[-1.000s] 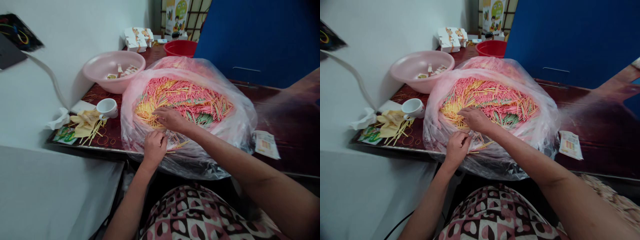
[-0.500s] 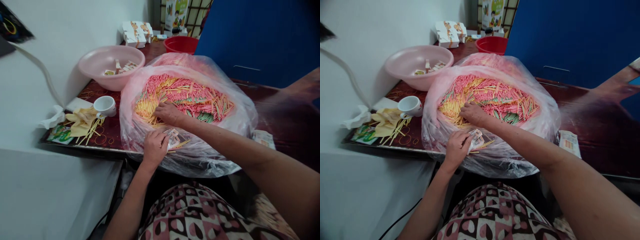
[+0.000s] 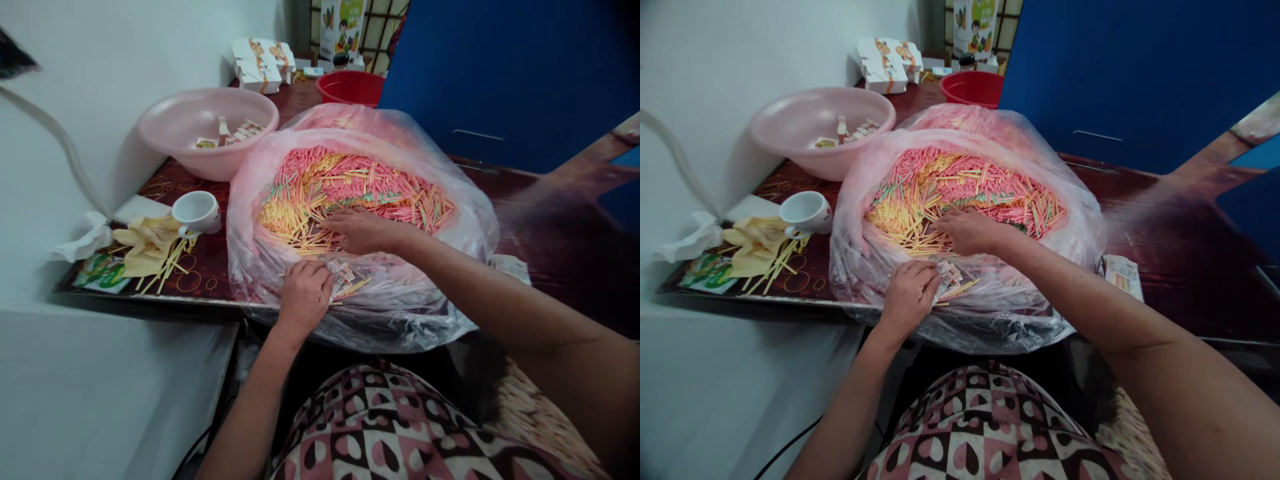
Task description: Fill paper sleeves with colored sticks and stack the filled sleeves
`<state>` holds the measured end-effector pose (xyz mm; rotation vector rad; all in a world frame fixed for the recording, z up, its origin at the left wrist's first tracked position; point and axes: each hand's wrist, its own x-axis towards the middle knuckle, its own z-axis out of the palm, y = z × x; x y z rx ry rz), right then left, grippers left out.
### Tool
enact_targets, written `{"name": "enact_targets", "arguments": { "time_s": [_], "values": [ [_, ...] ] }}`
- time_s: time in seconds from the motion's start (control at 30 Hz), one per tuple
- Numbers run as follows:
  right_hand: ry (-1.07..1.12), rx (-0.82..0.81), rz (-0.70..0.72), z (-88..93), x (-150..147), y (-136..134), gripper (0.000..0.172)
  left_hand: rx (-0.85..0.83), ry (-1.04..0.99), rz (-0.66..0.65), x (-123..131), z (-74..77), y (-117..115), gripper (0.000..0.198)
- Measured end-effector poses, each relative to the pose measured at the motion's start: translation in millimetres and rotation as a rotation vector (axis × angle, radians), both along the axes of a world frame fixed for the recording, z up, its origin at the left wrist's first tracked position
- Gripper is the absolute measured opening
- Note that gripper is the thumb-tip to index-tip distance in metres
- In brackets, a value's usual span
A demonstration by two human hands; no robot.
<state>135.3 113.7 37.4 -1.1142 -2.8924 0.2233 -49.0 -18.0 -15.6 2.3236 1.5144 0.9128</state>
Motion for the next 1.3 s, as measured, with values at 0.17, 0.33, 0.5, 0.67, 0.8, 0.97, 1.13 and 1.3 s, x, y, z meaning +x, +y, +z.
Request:
{"name": "enact_targets", "arguments": {
  "time_s": [0.17, 0.33, 0.5, 0.67, 0.8, 0.97, 1.13, 1.3],
  "values": [
    [-0.168, 0.087, 0.011, -3.6, -6.8, 1.2, 0.047, -0.008, -0.002, -0.023, -1.4, 2.2, 1.2, 0.019],
    [-0.189, 0.167, 0.010, -17.9, -19.7, 6.9, 0.044, -0.003, -0.010, 0.012, 0.8, -0.4, 1.0, 0.021],
    [-0.209, 0.247, -0.094, -32.6, -29.0, -12.8, 0.032, 0.013, -0.002, 0.040, 2.3, -1.7, -0.3, 0.021],
    [-0.077, 0.118, -0.240, -30.2, -28.2, -7.9, 0.028, 0.023, -0.035, 0.034, 1.6, -2.7, -0.3, 0.022],
    [0.286, -0.121, -0.439, -25.2, -20.4, 4.7, 0.025, -0.005, -0.113, 0.058, 0.1, -3.9, 0.5, 0.019],
    [0.845, -0.478, -0.480, -23.5, -15.4, -0.6, 0.035, -0.108, -0.362, 0.095, -3.3, -1.5, 2.3, 0.011],
    [1.100, -0.488, -0.446, -19.3, -18.5, -13.5, 0.034, -0.316, -0.888, 0.145, -3.3, 3.0, 7.6, 0.014],
    [0.910, -0.392, -0.482, -34.1, -18.4, -23.5, 0.033, -0.399, -1.229, 0.228, 2.9, 8.5, 14.3, 0.028]
  ]
}}
